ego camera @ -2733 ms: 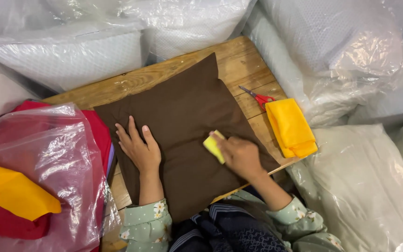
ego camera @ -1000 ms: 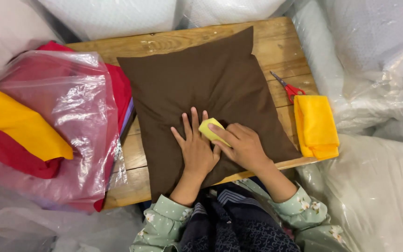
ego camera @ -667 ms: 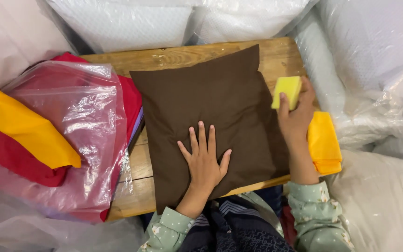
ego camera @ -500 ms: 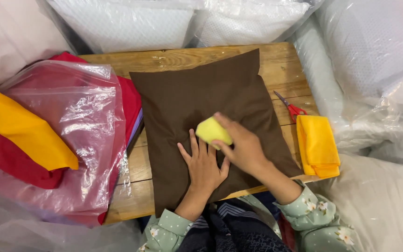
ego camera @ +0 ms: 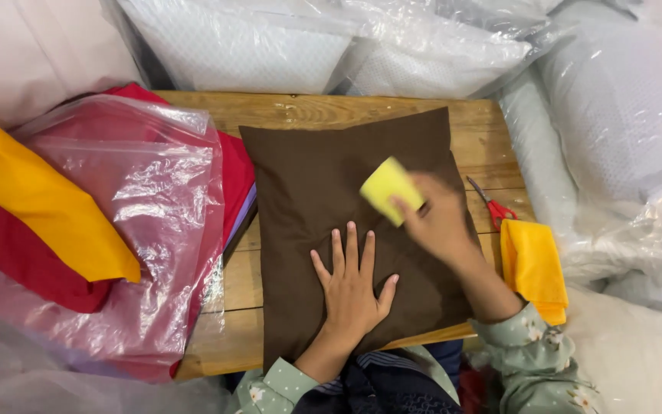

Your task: The person wipes a brown pillowcase with a yellow sponge, places it inside a clear plastic bag, and then folds a red cloth by hand.

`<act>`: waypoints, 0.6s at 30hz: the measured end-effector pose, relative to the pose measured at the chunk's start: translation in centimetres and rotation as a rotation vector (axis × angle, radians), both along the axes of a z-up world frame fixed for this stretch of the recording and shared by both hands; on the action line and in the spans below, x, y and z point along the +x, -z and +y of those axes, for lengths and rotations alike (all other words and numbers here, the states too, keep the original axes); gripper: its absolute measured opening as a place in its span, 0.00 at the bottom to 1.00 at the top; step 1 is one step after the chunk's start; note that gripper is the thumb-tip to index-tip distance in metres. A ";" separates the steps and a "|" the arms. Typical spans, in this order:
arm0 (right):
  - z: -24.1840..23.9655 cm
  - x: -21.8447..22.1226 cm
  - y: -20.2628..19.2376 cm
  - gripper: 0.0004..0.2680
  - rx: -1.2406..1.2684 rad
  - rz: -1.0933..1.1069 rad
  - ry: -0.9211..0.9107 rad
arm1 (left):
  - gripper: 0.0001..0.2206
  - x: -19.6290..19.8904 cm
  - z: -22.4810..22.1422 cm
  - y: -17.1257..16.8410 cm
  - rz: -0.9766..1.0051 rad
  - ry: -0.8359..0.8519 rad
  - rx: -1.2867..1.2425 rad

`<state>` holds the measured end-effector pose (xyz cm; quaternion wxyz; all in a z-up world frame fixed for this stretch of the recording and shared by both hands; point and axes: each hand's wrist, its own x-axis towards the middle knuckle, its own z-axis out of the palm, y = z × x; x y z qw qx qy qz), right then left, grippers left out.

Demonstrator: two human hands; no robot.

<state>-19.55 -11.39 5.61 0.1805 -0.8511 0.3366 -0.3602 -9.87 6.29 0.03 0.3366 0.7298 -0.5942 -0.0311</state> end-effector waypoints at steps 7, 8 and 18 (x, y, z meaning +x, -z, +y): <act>-6.9 3.6 3.1 0.11 -0.145 0.349 -0.331 | 0.36 0.0 0.0 0.8 0.029 0.021 0.020; -11.0 2.8 4.4 0.12 -0.153 0.337 -0.198 | 0.36 -0.1 0.1 0.8 0.040 0.021 0.016; -1.0 8.7 -5.2 0.12 0.099 0.274 -0.714 | 0.39 -0.7 0.1 0.6 -0.069 -0.062 0.083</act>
